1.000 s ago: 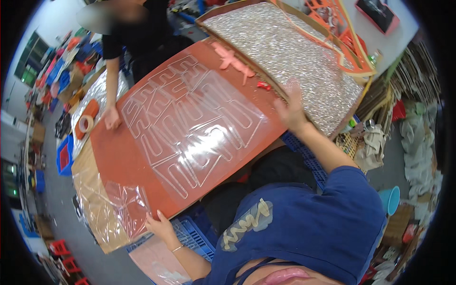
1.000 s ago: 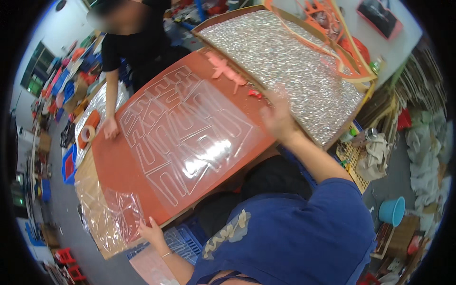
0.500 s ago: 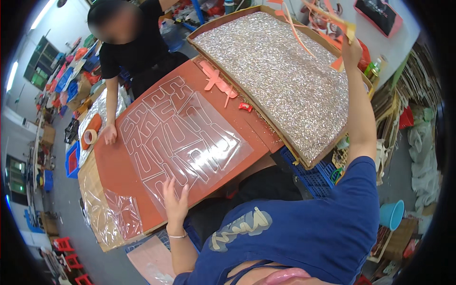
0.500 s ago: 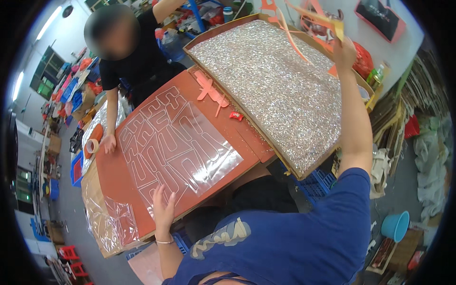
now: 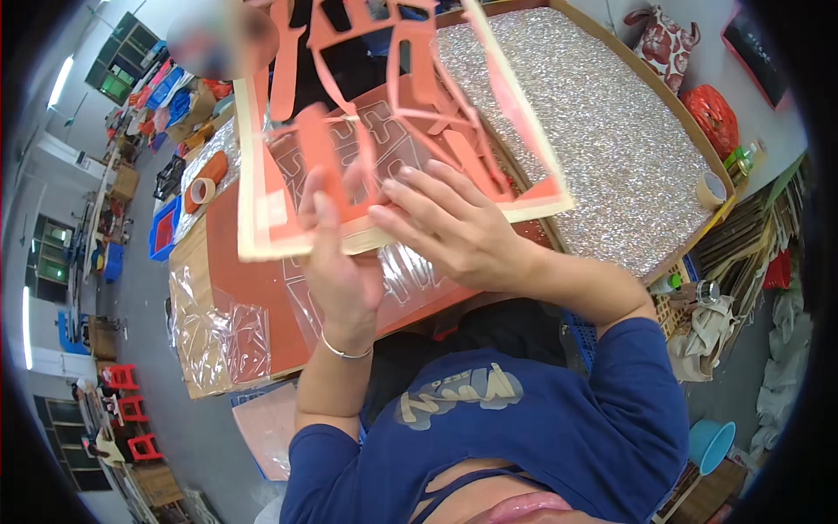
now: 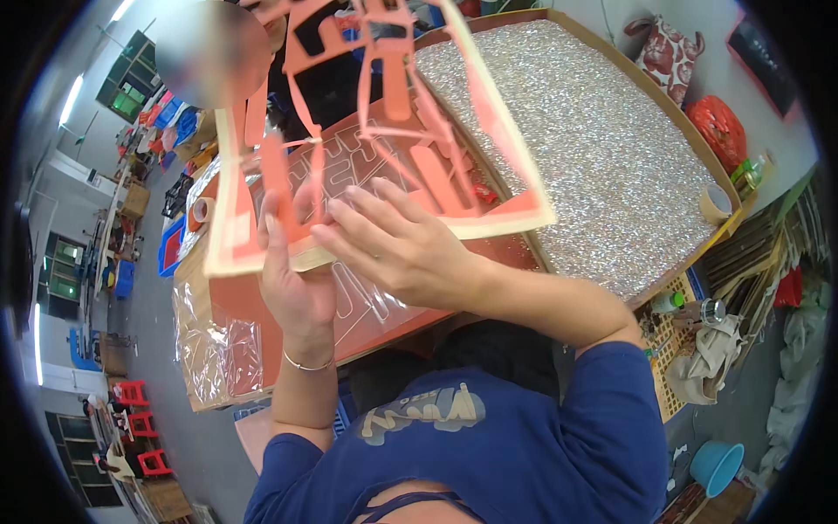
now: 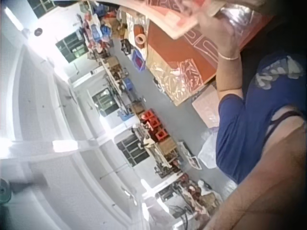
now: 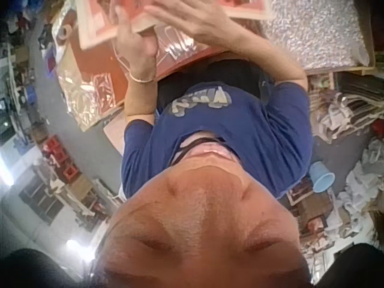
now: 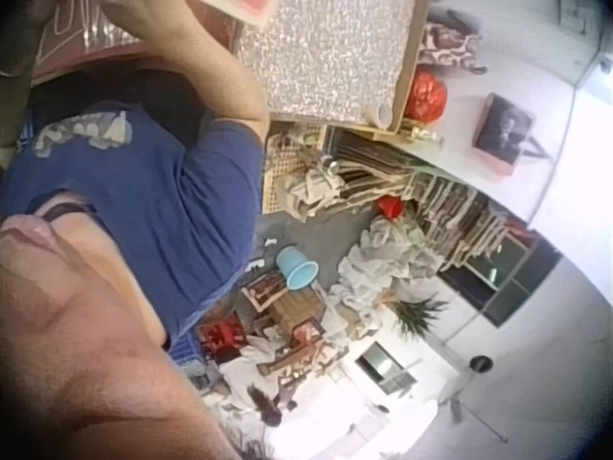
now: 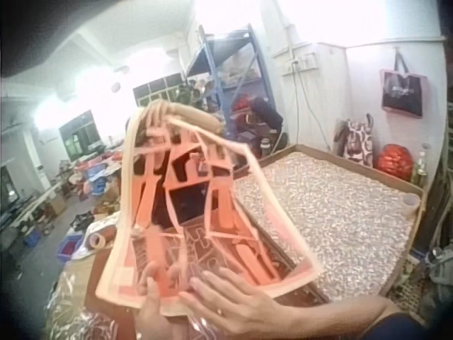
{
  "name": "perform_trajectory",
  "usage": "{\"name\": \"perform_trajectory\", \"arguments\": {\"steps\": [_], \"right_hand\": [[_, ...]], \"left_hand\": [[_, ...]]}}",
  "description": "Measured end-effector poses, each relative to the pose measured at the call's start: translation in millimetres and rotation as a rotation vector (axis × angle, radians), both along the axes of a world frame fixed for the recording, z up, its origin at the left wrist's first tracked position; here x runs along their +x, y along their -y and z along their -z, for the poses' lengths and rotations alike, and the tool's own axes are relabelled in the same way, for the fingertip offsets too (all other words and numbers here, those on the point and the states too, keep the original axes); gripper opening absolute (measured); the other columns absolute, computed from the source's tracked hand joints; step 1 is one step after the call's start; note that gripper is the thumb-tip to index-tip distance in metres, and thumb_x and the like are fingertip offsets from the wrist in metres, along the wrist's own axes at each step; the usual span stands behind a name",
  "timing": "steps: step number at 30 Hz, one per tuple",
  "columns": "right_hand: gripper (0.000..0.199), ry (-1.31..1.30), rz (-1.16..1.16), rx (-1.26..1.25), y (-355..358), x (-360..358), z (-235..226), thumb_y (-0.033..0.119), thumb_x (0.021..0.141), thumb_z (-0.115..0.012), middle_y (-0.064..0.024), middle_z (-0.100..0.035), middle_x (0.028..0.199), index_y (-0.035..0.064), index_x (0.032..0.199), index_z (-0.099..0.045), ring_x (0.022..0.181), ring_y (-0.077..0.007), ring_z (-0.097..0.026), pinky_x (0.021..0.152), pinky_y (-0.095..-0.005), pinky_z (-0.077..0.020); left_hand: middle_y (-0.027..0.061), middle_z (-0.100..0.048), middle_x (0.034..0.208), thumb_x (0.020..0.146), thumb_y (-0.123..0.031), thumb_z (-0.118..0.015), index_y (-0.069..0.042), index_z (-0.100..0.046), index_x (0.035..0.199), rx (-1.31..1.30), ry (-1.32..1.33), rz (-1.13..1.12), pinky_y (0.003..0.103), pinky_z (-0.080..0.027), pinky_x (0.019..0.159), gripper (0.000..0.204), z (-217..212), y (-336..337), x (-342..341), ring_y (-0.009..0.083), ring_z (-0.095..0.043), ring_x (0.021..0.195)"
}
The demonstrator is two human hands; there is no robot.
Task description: Peeling off excess material and applying plastic film to decorative shoe components.
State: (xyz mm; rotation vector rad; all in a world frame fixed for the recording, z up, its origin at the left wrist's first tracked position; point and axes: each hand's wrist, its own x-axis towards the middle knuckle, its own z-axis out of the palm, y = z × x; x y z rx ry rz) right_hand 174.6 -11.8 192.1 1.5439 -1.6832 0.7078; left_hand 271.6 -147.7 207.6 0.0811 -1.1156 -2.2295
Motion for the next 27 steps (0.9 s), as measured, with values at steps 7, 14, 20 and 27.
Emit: {"name": "perform_trajectory", "arguments": {"steps": [7,14,20,27], "right_hand": [[0.043,0.294,0.466,0.111,-25.1,-54.1,136.4,0.005,0.082,-0.055,-0.0201,-0.054,0.123,0.0040,0.125,-0.054,0.121,-0.0372,-0.048,0.103,-0.0518,-0.0347],[0.047,1.647,-0.032,-0.186,-23.7,-72.3,186.3,0.005,0.087,-0.046,-0.0215,-0.055,0.127,-0.0003,0.133,-0.046,0.112,-0.0284,-0.057,0.091,-0.0366,-0.0472],[0.060,1.845,0.174,-0.039,-10.0,-94.1,188.6,0.024,0.092,-0.056,-0.0110,-0.064,0.107,-0.0008,0.142,-0.033,0.088,-0.0160,-0.062,0.079,-0.0292,-0.0496],[0.052,1.652,-0.493,-0.362,19.7,-61.3,100.4,0.003,0.089,-0.060,-0.0063,-0.062,0.104,0.0041,0.138,-0.043,0.092,-0.0127,-0.060,0.084,-0.0270,-0.0482]], "left_hand": [[0.0233,-0.048,0.131,0.096,-0.010,-0.046,-0.004,-0.041,0.129,0.506,0.163,-0.332,0.043,-0.053,0.092,0.034,116.4,89.7,110.9,0.0324,-0.060,0.108],[0.0263,-0.053,0.124,0.095,-0.006,-0.048,0.003,-0.040,0.124,0.520,0.386,-0.312,0.043,-0.055,0.090,0.031,177.4,83.7,141.7,0.0316,-0.062,0.105],[0.0175,-0.058,0.116,0.094,-0.026,-0.056,-0.001,-0.048,0.118,0.323,0.548,-0.423,0.041,-0.062,0.065,0.036,196.9,105.4,162.8,0.0291,-0.065,0.096],[0.0101,-0.061,0.120,0.097,-0.013,-0.048,-0.005,-0.048,0.128,0.366,0.164,-0.290,0.042,-0.053,0.088,0.033,155.4,142.2,195.0,0.0243,-0.063,0.104]]}}
